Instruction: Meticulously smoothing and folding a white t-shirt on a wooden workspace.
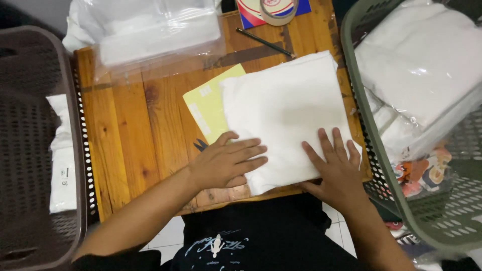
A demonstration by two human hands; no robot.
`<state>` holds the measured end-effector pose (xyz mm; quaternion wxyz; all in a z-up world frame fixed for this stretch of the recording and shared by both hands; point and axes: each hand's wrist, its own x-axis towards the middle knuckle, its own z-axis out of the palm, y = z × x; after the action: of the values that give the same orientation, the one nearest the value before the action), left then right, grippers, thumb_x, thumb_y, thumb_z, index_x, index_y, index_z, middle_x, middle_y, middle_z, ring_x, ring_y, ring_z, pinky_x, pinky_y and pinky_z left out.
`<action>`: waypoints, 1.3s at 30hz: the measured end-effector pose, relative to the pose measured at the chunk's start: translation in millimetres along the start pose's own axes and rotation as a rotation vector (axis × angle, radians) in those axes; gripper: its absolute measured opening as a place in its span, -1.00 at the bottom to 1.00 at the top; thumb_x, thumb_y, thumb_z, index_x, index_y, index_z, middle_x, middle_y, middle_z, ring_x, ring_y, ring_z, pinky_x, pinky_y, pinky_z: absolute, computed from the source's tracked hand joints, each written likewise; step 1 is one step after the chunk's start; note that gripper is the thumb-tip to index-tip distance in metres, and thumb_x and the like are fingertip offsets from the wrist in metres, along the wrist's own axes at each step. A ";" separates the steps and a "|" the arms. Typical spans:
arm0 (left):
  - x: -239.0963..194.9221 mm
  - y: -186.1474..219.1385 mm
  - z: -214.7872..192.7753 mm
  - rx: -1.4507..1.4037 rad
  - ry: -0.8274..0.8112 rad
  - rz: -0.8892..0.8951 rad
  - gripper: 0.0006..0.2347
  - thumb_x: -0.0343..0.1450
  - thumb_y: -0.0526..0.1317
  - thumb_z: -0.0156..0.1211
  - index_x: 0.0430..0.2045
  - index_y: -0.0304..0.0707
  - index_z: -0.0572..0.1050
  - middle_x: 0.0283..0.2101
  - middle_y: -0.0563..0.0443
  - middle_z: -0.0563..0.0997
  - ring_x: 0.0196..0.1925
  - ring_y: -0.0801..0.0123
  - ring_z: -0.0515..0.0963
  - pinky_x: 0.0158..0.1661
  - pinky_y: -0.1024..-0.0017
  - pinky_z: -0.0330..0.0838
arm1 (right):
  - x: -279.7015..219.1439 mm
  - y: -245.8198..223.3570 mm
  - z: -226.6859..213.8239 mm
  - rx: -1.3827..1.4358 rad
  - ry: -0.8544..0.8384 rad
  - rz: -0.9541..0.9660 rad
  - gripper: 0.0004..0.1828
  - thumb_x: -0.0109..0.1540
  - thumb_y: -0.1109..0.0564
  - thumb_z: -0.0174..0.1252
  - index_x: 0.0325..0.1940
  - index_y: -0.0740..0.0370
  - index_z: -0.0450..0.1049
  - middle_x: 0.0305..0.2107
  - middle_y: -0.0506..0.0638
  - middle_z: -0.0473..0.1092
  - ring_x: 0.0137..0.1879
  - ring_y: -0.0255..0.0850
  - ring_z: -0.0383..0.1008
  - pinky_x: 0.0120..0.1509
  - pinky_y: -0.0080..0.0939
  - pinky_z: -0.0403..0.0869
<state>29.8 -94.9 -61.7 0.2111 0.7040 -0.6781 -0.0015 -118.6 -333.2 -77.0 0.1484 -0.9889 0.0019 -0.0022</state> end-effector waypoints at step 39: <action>-0.5 -20.2 -61.3 -0.817 0.444 -1.601 -0.73 0.22 -0.13 -0.04 -0.30 -0.25 0.39 -0.26 0.09 0.52 -0.25 0.50 0.46 -0.26 0.57 0.27 | 104.9 -11.0 -72.1 0.467 -0.079 0.646 -0.54 0.11 -0.10 -0.03 0.07 0.02 0.27 -0.39 -0.09 0.26 -0.18 -0.20 0.28 -0.05 -0.26 0.18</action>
<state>66.7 -76.5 -12.0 0.5041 0.8177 0.1199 -0.2507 -14.1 -344.3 -4.4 0.3621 -0.8765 0.3064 0.0822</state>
